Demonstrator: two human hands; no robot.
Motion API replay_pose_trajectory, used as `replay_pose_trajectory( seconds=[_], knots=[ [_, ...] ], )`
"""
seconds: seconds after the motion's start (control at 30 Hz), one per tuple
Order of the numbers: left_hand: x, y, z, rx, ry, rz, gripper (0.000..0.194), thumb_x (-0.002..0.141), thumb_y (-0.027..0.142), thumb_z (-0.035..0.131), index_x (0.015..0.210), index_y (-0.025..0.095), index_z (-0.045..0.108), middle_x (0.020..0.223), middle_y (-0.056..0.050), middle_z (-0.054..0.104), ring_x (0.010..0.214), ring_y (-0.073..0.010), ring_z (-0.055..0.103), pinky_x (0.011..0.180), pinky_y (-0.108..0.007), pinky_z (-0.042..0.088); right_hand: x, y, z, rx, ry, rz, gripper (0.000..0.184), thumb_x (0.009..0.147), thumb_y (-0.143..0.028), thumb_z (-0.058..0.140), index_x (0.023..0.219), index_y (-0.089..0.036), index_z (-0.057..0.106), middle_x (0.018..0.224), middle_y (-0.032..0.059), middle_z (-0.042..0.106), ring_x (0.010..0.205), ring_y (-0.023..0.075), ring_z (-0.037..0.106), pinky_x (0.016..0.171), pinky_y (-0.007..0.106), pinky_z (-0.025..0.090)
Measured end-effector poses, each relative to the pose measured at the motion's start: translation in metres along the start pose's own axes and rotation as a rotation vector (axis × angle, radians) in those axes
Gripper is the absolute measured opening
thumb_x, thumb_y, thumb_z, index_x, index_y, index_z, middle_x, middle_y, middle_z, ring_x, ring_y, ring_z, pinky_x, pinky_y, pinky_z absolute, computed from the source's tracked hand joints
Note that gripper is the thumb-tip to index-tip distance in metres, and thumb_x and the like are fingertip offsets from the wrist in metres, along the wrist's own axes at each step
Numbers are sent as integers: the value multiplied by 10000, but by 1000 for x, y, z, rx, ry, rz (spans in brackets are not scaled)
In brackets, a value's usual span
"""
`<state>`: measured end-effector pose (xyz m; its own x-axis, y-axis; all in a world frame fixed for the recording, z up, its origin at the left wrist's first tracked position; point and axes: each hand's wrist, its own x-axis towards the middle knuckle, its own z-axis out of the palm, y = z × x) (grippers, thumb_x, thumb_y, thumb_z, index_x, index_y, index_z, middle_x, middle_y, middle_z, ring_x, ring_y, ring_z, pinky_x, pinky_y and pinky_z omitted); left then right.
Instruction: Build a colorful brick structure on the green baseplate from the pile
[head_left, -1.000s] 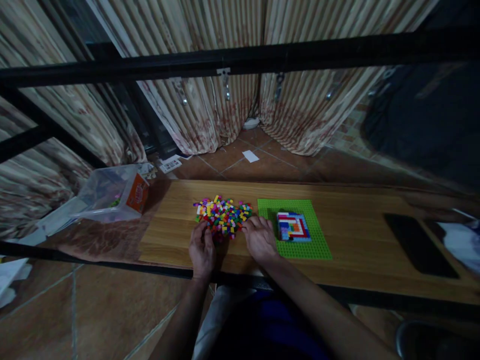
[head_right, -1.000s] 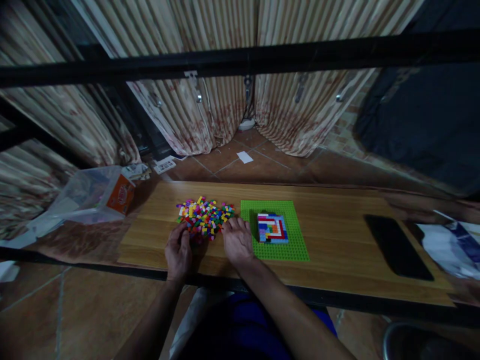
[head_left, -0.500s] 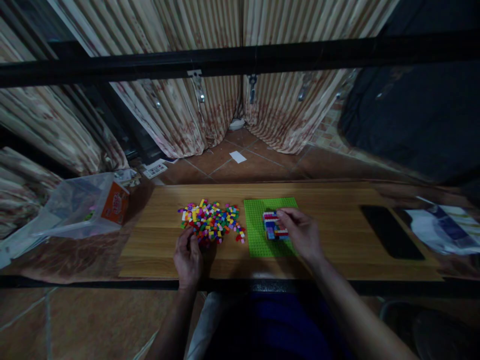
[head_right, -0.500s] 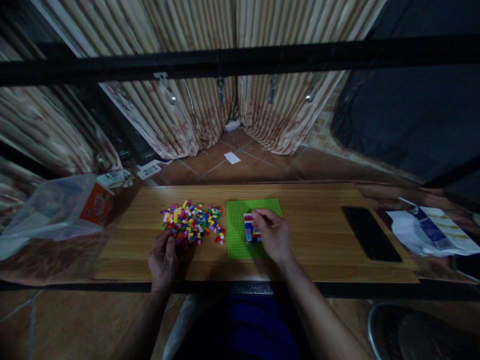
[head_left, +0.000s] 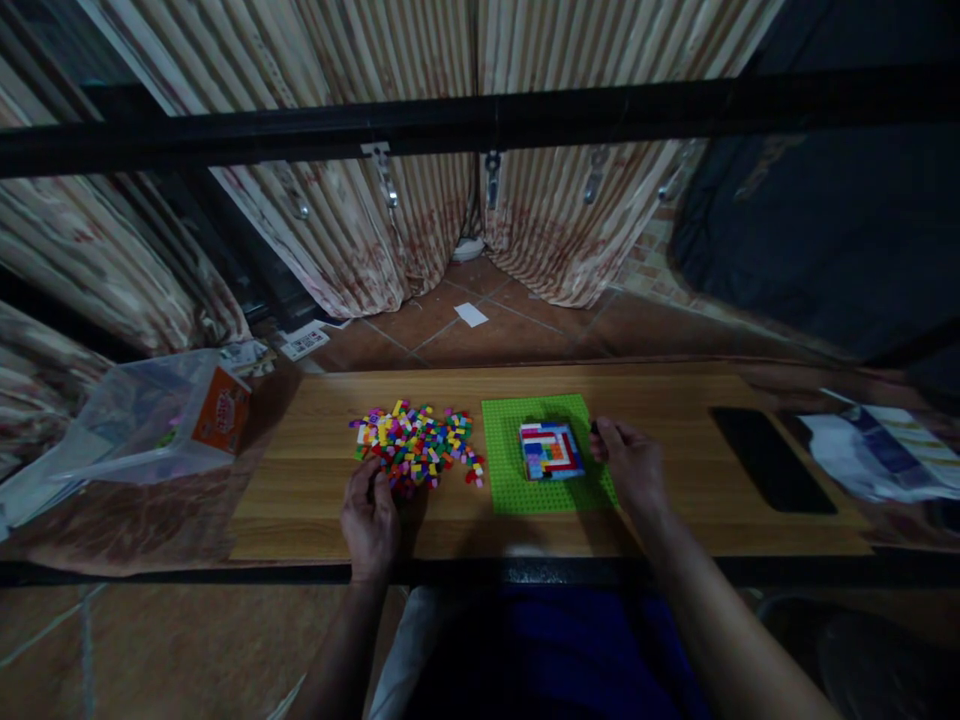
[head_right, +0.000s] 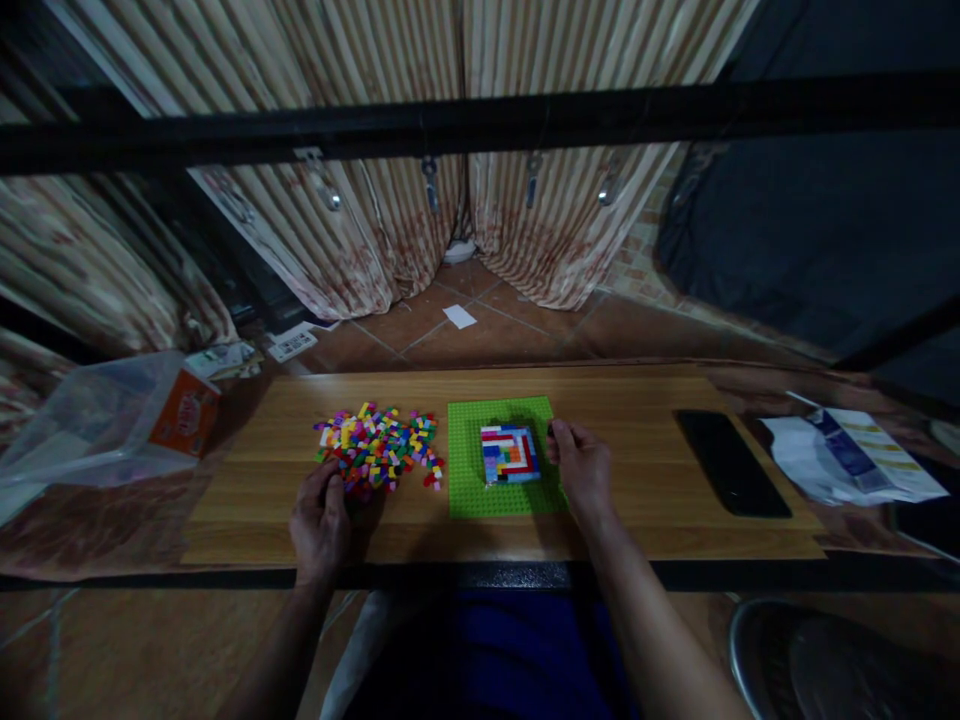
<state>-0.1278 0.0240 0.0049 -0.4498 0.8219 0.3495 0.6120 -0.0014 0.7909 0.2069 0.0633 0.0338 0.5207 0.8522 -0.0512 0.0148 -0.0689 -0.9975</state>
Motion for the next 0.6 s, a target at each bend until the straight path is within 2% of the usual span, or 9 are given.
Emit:
replay_pose_trajectory(
  seconds=[0.13, 0.33, 0.4, 0.5, 0.6],
  knots=[
    [0, 1, 1, -7, 5, -3, 310, 895, 338, 456, 1050, 146, 644, 1123, -122, 654, 1079, -226, 607, 978, -382, 476, -16, -5, 5, -124, -53, -45, 411, 735, -547, 653, 811, -145, 690, 613, 20, 646, 484, 106, 539, 449, 230, 443],
    [-2, 0, 3, -25, 20, 3, 294, 898, 334, 457, 1047, 162, 643, 1114, -112, 658, 1073, -218, 609, 974, -383, 478, -55, -14, 27, -270, -424, -201, 343, 840, -463, 579, 1044, -210, 687, 939, 60, 718, 652, 156, 651, 632, 314, 544],
    [-2, 0, 3, -31, 13, -1, 290, 898, 331, 461, 1053, 166, 641, 1116, -110, 657, 1074, -217, 608, 974, -381, 478, -61, -15, 32, -314, -487, -233, 322, 859, -433, 560, 1082, -229, 671, 988, 60, 715, 670, 158, 659, 670, 327, 545],
    [-2, 1, 2, -26, 8, -6, 288, 898, 328, 460, 1051, 167, 643, 1116, -109, 656, 1079, -218, 606, 977, -380, 475, -57, -15, 31, -348, -502, -264, 322, 867, -413, 549, 1116, -234, 649, 991, 59, 717, 731, 173, 674, 709, 337, 543],
    [-2, 3, 1, -19, 3, -3, 284, 893, 323, 468, 1051, 166, 642, 1117, -108, 657, 1079, -220, 606, 975, -383, 476, -41, -12, 19, -351, -411, -287, 332, 852, -414, 561, 1096, -206, 645, 993, 74, 720, 844, 203, 680, 755, 347, 543]
  ],
)
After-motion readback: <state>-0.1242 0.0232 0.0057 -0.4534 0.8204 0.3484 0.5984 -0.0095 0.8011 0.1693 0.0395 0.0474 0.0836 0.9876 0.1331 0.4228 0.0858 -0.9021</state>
